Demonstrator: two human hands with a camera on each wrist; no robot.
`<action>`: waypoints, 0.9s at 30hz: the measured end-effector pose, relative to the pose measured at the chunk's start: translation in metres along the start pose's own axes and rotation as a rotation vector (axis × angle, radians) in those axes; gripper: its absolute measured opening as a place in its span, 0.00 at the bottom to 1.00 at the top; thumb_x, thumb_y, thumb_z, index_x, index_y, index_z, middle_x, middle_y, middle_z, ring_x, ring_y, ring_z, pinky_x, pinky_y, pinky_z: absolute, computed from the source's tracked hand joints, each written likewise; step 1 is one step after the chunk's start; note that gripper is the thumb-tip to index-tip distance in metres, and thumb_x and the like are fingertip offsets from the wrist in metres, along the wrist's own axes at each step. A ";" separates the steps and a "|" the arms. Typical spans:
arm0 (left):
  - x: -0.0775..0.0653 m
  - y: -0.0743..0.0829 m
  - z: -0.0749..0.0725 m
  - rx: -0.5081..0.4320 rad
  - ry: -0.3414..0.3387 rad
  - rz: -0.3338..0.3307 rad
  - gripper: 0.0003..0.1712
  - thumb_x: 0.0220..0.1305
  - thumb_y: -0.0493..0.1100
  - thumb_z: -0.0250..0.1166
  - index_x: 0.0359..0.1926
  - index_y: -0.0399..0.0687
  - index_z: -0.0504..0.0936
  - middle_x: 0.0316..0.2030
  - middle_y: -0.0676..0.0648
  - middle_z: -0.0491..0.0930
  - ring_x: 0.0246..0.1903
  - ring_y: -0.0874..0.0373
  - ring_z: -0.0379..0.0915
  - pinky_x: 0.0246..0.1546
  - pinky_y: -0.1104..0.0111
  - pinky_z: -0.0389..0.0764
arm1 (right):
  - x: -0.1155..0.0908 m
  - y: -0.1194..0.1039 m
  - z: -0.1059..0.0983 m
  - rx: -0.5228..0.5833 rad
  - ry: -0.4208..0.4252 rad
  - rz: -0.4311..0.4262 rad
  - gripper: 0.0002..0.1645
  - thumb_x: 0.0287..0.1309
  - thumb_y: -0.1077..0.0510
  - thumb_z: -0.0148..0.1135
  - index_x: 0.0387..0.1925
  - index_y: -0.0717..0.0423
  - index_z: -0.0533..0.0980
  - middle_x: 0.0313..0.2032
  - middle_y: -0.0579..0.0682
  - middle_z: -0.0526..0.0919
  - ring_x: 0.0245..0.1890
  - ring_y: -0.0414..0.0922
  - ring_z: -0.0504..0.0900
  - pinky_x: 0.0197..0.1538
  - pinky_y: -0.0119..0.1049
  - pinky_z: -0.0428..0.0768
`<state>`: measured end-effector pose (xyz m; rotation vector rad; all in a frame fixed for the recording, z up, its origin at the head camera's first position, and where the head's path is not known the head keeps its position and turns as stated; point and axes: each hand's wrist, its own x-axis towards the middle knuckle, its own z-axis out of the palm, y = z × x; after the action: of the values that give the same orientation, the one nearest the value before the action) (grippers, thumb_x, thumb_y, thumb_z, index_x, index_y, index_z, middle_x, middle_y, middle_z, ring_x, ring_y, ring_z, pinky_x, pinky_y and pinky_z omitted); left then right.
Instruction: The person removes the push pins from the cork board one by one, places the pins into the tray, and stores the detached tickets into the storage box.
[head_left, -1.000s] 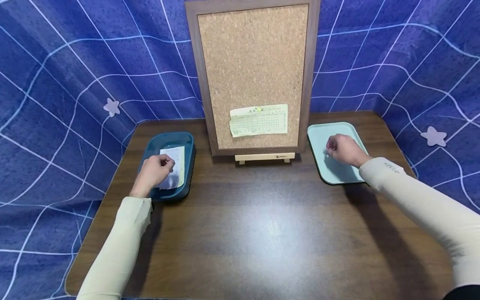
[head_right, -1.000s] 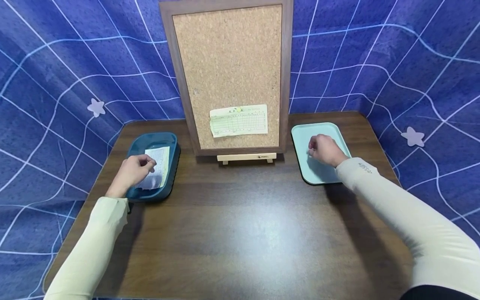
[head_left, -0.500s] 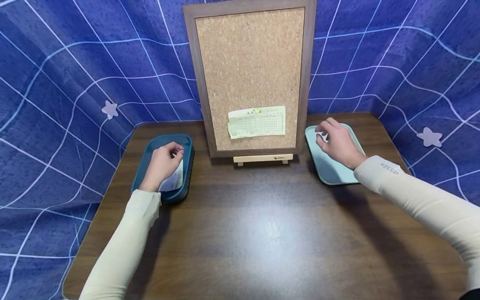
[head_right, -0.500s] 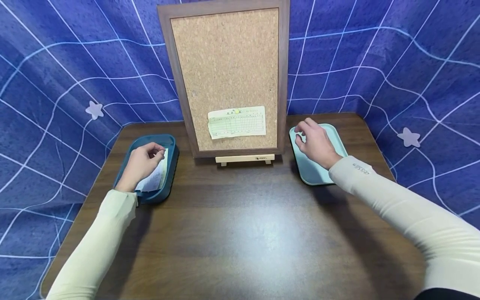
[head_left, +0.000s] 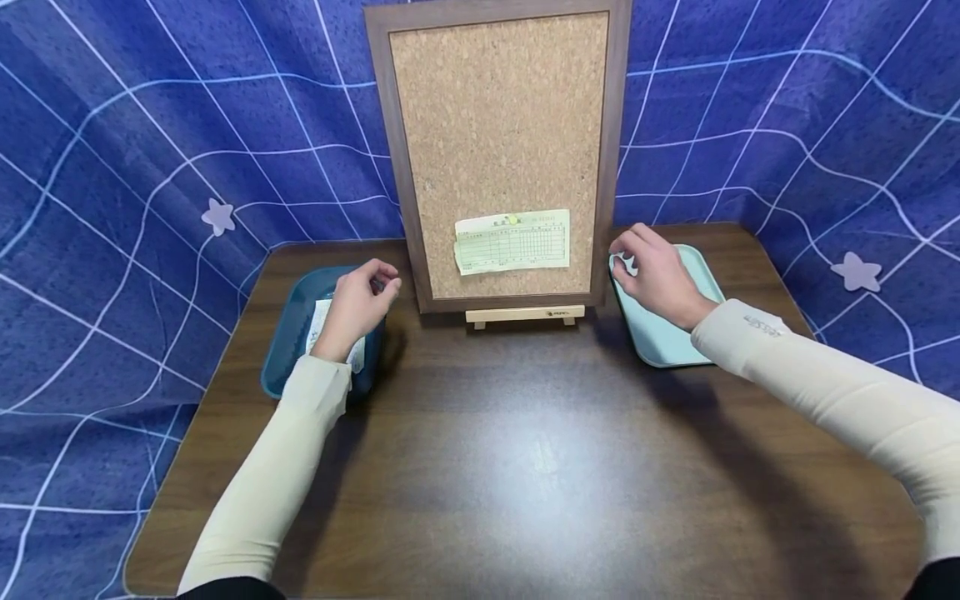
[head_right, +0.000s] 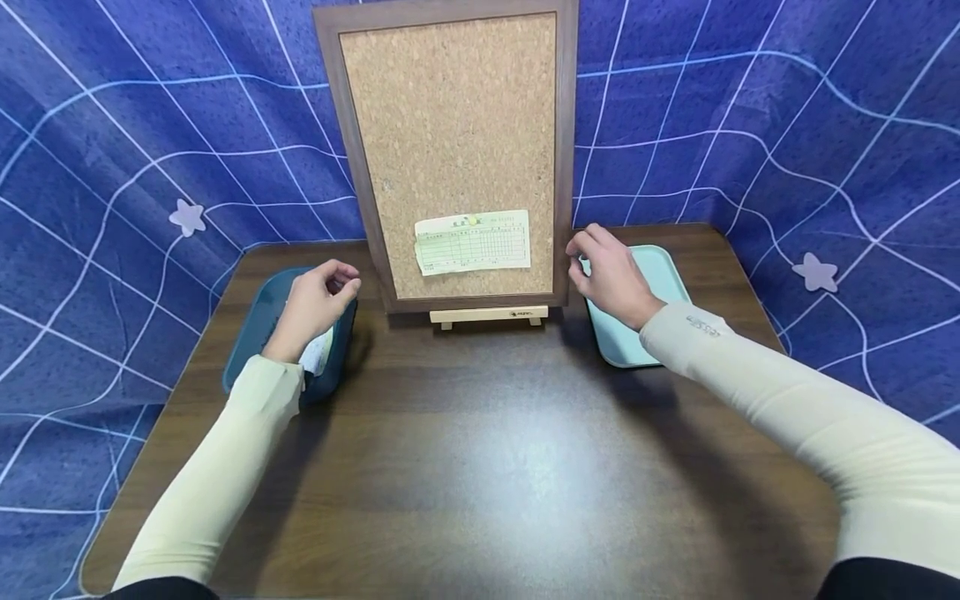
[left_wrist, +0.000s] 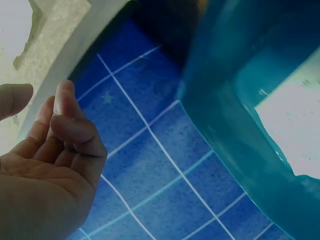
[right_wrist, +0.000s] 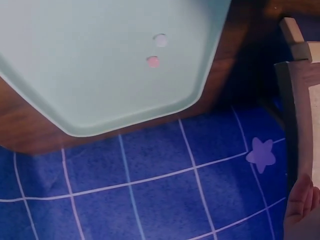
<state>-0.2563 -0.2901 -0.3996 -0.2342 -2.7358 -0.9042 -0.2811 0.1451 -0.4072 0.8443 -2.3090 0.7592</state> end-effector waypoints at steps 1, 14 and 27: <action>0.002 0.003 0.001 -0.002 -0.001 0.002 0.11 0.64 0.43 0.61 0.43 0.41 0.79 0.32 0.45 0.80 0.29 0.52 0.71 0.34 0.61 0.69 | 0.002 -0.001 0.001 -0.002 -0.005 -0.006 0.06 0.49 0.71 0.58 0.31 0.62 0.74 0.31 0.55 0.73 0.32 0.48 0.75 0.35 0.40 0.73; 0.015 0.023 0.004 -0.060 0.028 0.036 0.13 0.63 0.44 0.62 0.44 0.40 0.80 0.34 0.44 0.80 0.31 0.52 0.72 0.36 0.62 0.70 | 0.031 -0.017 0.013 -0.010 -0.055 -0.091 0.10 0.44 0.73 0.57 0.30 0.61 0.72 0.29 0.51 0.70 0.29 0.45 0.70 0.32 0.39 0.69; 0.039 0.046 0.026 -0.094 0.065 0.057 0.11 0.62 0.41 0.63 0.43 0.39 0.80 0.34 0.45 0.80 0.30 0.54 0.72 0.35 0.65 0.71 | 0.071 -0.034 0.035 -0.014 -0.091 -0.109 0.10 0.49 0.72 0.55 0.35 0.63 0.74 0.34 0.53 0.74 0.30 0.47 0.73 0.34 0.40 0.73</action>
<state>-0.2875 -0.2345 -0.3828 -0.2927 -2.6166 -1.0078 -0.3133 0.0731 -0.3736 1.0091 -2.3224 0.6695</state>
